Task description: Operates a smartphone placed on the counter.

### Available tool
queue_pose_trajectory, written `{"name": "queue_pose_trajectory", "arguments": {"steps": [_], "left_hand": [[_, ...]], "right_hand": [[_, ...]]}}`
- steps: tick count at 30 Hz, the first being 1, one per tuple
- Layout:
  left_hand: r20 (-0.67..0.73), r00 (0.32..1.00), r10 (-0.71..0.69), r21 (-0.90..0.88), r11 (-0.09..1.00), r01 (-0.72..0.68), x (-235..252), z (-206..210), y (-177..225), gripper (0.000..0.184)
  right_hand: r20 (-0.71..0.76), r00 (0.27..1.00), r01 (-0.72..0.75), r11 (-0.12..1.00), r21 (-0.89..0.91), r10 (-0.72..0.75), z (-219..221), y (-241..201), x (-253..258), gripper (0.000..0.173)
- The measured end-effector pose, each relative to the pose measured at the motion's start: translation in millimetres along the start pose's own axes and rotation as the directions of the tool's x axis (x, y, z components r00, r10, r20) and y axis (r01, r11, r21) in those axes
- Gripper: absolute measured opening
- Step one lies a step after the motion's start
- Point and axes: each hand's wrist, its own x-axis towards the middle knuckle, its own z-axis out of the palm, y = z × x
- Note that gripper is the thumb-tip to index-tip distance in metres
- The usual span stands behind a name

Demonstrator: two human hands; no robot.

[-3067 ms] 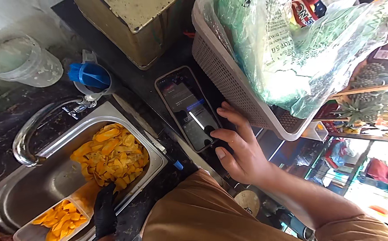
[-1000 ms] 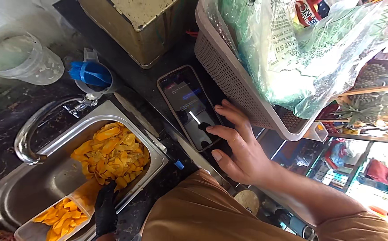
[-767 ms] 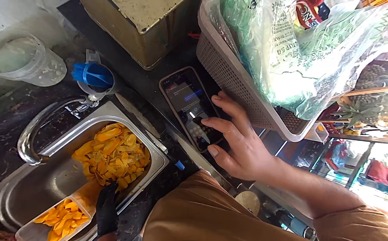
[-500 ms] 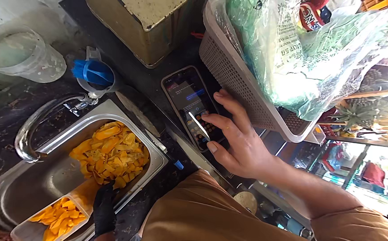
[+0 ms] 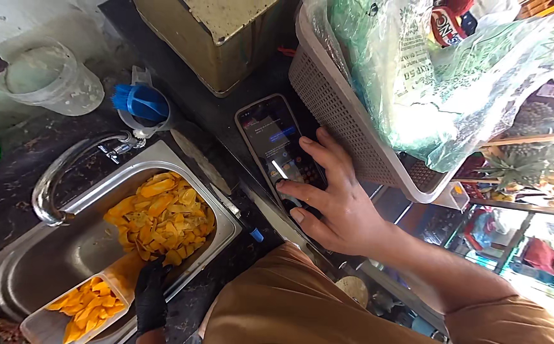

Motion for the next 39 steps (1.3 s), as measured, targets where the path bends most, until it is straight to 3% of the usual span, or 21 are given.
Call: {"name": "queue_pose_trajectory", "arguments": {"steps": [9,15,20,39], "left_hand": [[0.006,1.000,-0.014,0.025,1.000,0.013,-1,0,3,0.042],[0.010,1.000,-0.017,0.030,0.999,0.016,3,-2,-1,0.042],[0.002,1.000,-0.019,0.012,1.000,0.019,1,-1,1,0.039],[0.014,0.999,-0.046,0.004,0.999,0.045,5,-3,-4,0.043]], "right_hand": [[-0.077,0.995,-0.064,0.995,0.082,0.070,-2,0,-3,0.036],[-0.044,0.974,-0.223,0.974,-0.040,0.222,-2,-12,7,0.060],[-0.039,0.961,-0.277,0.950,-0.143,0.274,4,-16,12,0.069],[-0.110,0.957,-0.278,0.956,-0.099,0.267,10,-11,15,0.078]]}}
